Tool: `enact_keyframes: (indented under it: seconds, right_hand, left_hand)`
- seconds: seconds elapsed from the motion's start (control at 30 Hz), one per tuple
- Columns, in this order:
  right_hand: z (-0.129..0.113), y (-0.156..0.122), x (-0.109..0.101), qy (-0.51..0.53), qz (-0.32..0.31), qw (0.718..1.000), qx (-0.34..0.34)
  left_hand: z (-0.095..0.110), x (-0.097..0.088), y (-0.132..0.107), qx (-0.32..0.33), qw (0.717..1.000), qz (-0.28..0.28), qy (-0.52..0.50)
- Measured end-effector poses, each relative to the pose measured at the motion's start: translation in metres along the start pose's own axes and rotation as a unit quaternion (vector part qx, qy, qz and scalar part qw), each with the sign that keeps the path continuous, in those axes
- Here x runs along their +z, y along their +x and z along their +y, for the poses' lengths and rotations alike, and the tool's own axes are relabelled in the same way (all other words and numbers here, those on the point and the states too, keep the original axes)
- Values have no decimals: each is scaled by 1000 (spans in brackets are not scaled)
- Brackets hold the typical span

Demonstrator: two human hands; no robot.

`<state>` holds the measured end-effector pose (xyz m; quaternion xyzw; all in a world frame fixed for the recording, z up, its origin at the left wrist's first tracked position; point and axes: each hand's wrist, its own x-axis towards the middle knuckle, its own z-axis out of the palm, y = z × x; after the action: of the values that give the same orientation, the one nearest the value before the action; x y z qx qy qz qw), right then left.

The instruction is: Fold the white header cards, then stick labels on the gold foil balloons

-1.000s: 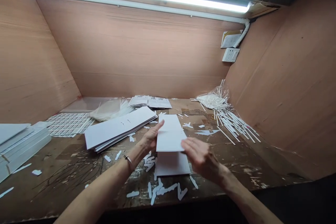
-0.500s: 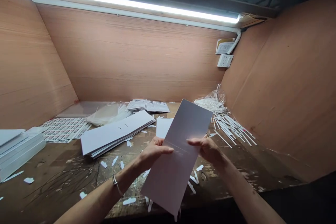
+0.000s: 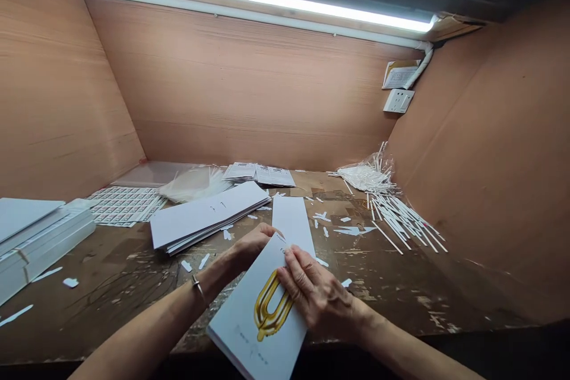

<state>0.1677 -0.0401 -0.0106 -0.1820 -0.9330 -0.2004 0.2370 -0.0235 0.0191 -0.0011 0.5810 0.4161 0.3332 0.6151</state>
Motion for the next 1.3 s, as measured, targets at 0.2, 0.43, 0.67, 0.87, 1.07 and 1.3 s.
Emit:
enact_keyframes:
  seconds: [0.2,0.43,0.67,0.87,1.07,1.3]
  right_hand:
    - [0,-2,15,-78,-28,996,-20]
    - [12,-7,5,96,-87,991,14]
    - [38,20,4,281,-59,846,449]
    - [15,36,67,162,-96,840,508]
    - [23,34,75,133,-127,856,484]
    - [36,37,79,296,-32,821,487]
  left_hand:
    - [3,-7,-1,-13,985,-68,-157]
    - [-9,3,-6,-62,986,25,-155]
    - [1,22,-7,4,990,9,-140]
    - [-16,20,3,53,989,117,79]
    - [-33,15,10,38,982,165,84]
    - [-28,21,8,27,993,61,-97]
